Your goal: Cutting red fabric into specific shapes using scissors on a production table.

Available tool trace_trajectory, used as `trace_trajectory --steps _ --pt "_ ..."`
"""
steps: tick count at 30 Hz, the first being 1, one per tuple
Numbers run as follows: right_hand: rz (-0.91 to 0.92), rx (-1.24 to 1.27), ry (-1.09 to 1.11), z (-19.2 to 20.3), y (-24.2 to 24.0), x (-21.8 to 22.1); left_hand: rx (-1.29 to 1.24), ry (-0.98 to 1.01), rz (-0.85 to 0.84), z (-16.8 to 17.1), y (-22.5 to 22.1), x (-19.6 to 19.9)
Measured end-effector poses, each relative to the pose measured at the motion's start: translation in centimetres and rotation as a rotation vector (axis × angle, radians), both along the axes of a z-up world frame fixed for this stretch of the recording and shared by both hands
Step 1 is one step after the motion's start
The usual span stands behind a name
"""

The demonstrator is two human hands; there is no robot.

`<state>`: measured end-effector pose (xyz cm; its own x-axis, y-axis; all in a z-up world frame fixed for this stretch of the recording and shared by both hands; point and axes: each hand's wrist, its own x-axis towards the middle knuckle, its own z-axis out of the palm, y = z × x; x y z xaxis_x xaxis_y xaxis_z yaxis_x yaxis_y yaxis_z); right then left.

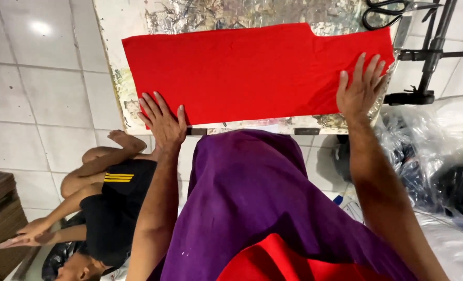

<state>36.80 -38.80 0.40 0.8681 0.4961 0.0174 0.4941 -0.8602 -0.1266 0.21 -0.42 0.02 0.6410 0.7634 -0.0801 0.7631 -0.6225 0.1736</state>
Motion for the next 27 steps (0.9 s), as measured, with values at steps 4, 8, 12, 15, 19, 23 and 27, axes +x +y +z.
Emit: trace_trajectory --steps 4,8,12,15,19,23,27 --pt "-0.122 -0.064 0.234 3.6 1.5 -0.9 -0.056 0.065 0.014 1.3 -0.1 -0.3" --pt "0.104 0.218 -0.061 3.6 0.1 -5.1 0.007 -0.151 0.136 0.6 -0.7 -4.0" --pt "0.372 0.286 -0.064 2.5 -3.7 -8.6 0.159 -0.326 0.139 2.1 -1.5 -7.2" --pt "0.418 0.253 0.011 0.6 -6.4 -8.1 0.077 -0.376 -0.057 1.3 -0.8 -8.9" --pt "0.474 0.337 -0.016 -2.9 -8.3 -6.3 0.099 -0.451 -0.095 -1.3 0.9 -10.0" --pt "0.517 0.330 -0.086 -2.5 -7.6 -6.2 0.094 -0.473 -0.108 -0.8 2.1 -9.5" --pt "0.426 0.204 0.005 -2.6 -7.4 -5.9 0.056 -0.447 -0.110 0.2 2.6 -8.8"
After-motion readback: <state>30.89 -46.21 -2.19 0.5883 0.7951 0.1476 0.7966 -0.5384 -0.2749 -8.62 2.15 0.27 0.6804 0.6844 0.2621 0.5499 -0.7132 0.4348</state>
